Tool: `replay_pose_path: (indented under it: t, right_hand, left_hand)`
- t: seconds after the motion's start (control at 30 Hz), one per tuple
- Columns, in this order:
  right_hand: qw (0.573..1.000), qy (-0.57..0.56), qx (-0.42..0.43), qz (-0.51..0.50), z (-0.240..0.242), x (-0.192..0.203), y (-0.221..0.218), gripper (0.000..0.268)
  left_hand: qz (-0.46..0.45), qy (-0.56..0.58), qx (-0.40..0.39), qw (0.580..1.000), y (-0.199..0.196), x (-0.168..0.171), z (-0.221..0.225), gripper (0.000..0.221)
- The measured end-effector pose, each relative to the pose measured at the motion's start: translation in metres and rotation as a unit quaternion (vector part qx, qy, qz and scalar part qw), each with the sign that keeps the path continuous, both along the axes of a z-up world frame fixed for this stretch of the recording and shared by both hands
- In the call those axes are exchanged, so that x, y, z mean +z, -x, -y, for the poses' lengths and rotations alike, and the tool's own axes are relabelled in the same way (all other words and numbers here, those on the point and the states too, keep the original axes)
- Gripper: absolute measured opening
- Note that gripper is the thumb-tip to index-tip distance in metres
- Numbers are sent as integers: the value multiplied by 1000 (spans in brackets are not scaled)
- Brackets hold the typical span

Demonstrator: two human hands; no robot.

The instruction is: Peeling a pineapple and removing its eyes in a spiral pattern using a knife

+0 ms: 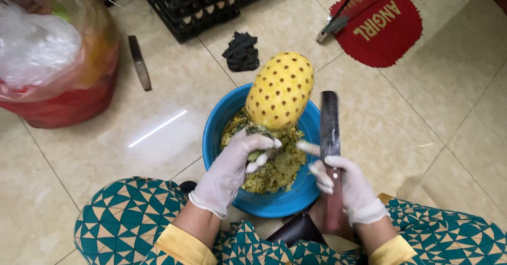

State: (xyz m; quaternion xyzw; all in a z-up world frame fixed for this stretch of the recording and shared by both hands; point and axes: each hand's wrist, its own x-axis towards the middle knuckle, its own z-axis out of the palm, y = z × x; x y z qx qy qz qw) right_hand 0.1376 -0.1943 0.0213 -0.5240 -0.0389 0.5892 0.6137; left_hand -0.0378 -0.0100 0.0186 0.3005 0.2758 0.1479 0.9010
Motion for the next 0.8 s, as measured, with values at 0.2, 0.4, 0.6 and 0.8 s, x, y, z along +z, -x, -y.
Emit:
replay_pose_path:
  t: [0.2, 0.4, 0.6, 0.8]
  right_hand:
    - [933, -257, -23, -251, -22, -93, -48, 52]
    - [955, -198, -128, -182, -19, -134, -58, 68]
    - [959, -187, -154, -144, -3, -138, -64, 69]
    - [965, -174, -179, -86, 12, -129, -81, 71]
  left_hand:
    - [-48, -84, -26, 995, 12, 38, 9, 51]
    - [-228, -323, -163, 904, 3, 47, 17, 69]
    - [-337, -555, -248, 719, -7, 55, 33, 73]
    - [-156, -397, -73, 901, 0, 26, 7, 90]
